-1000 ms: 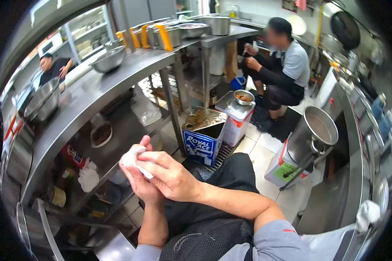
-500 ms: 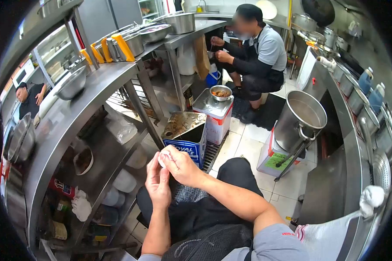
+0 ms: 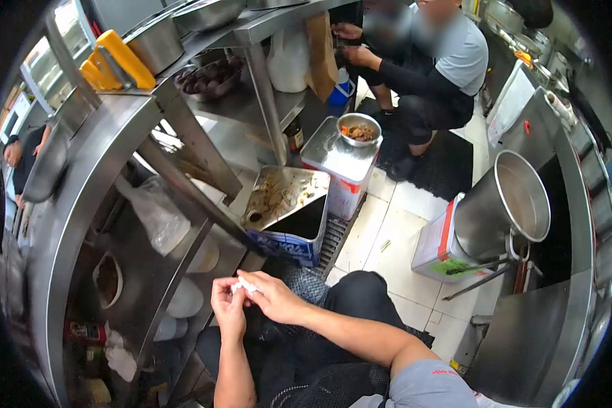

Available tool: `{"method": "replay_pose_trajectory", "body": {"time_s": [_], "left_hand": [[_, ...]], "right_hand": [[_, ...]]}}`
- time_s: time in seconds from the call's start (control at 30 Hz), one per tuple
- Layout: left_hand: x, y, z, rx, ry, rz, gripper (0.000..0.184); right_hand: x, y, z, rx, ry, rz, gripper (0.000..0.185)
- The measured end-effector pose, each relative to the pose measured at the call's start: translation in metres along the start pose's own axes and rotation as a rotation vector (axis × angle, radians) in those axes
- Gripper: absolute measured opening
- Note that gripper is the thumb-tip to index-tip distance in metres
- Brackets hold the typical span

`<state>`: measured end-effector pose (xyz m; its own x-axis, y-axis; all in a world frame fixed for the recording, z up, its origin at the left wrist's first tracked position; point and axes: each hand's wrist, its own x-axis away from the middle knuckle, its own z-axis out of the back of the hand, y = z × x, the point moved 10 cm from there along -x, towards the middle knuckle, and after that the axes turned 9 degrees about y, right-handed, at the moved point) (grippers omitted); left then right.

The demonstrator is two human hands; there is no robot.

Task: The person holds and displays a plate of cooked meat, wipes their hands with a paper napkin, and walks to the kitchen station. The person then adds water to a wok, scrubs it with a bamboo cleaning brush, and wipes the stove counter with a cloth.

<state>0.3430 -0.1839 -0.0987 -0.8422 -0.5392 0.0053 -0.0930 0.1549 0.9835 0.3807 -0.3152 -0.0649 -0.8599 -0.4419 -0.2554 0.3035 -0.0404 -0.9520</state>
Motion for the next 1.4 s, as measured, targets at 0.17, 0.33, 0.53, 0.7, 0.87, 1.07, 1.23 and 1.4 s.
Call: {"method": "replay_pose_trajectory", "body": {"time_s": [0.17, 0.33, 0.53, 0.7, 0.87, 1.07, 1.23, 1.4], "left_hand": [[-0.032, -0.029, -0.016, 0.082, -0.043, 0.108, 0.015], [-0.052, -0.058, -0.042, 0.227, -0.101, 0.318, 0.017], [-0.039, -0.093, -0.044, 0.258, -0.084, 0.557, 0.019], [0.000, -0.019, -0.038, 0.059, -0.086, 0.616, 0.019], [-0.016, 0.180, -0.077, -0.144, -0.092, 0.457, 0.020], [-0.049, 0.500, -0.163, -0.576, -0.060, -0.357, 0.014], [-0.028, 0.687, -0.203, -0.626, 0.065, -0.894, 0.032], [-0.004, 0.781, -0.203, -0.460, -0.008, -0.991, 0.035]], "right_hand": [[-0.037, 0.040, 0.021, 0.008, 0.097, -0.166, 0.027], [-0.061, 0.066, 0.040, 0.048, 0.149, -0.225, 0.018], [-0.061, 0.073, 0.051, 0.109, 0.136, -0.330, 0.019], [-0.030, 0.014, 0.064, -0.027, 0.041, -0.767, 0.033], [-0.072, -0.147, 0.087, -0.338, 0.015, -0.753, 0.035], [-0.185, -0.368, 0.154, -0.162, 0.078, -0.404, 0.025], [-0.243, -0.528, 0.177, -0.700, -0.014, -0.357, 0.032], [-0.271, -0.648, 0.198, -0.774, 0.004, -0.050, 0.018]]}}
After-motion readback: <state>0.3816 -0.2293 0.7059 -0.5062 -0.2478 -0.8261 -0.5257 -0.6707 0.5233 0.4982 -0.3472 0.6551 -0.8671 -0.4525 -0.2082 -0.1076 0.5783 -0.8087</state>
